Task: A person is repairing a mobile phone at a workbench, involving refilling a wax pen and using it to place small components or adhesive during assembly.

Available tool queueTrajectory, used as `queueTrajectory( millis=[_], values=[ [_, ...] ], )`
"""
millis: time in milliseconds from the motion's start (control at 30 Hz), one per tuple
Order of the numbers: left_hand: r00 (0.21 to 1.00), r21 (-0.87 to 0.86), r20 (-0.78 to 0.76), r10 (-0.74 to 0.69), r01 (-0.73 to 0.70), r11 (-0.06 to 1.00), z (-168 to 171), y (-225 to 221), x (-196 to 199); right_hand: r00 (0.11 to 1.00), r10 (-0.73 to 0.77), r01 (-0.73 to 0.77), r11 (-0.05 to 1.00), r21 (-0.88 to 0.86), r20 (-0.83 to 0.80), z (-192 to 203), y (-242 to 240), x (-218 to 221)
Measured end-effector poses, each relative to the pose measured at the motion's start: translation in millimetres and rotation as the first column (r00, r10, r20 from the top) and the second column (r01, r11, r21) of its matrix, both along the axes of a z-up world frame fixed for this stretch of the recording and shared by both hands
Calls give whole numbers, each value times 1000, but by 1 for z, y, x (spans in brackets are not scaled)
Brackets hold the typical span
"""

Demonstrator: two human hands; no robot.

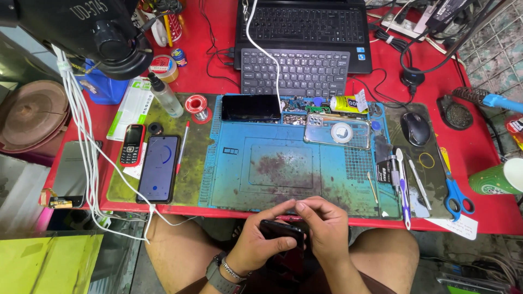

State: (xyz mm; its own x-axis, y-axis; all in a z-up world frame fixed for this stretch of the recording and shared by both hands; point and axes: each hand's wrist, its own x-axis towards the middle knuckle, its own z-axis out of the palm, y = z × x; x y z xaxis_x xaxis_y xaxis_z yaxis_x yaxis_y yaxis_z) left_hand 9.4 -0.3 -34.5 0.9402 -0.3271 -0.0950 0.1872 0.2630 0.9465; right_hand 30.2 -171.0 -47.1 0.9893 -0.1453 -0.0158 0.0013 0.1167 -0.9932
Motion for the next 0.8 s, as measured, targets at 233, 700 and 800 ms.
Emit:
queueTrajectory(
  millis=[233, 700, 800],
  values=[
    [998, -233, -21, -62, 56, 971, 7, -4, -6, 1000, 9, -8, 989, -149, 6, 13, -13, -11],
    [959, -202, -213, 188, -232, 952, 21, -1, 5, 984, 158, -155, 987, -50, 86, 41, -23, -24],
    [944, -40, -178, 276, -288, 957, 4, -1, 7, 981, 180, -179, 984, -16, 68, 33, -19, -23]
  ],
)
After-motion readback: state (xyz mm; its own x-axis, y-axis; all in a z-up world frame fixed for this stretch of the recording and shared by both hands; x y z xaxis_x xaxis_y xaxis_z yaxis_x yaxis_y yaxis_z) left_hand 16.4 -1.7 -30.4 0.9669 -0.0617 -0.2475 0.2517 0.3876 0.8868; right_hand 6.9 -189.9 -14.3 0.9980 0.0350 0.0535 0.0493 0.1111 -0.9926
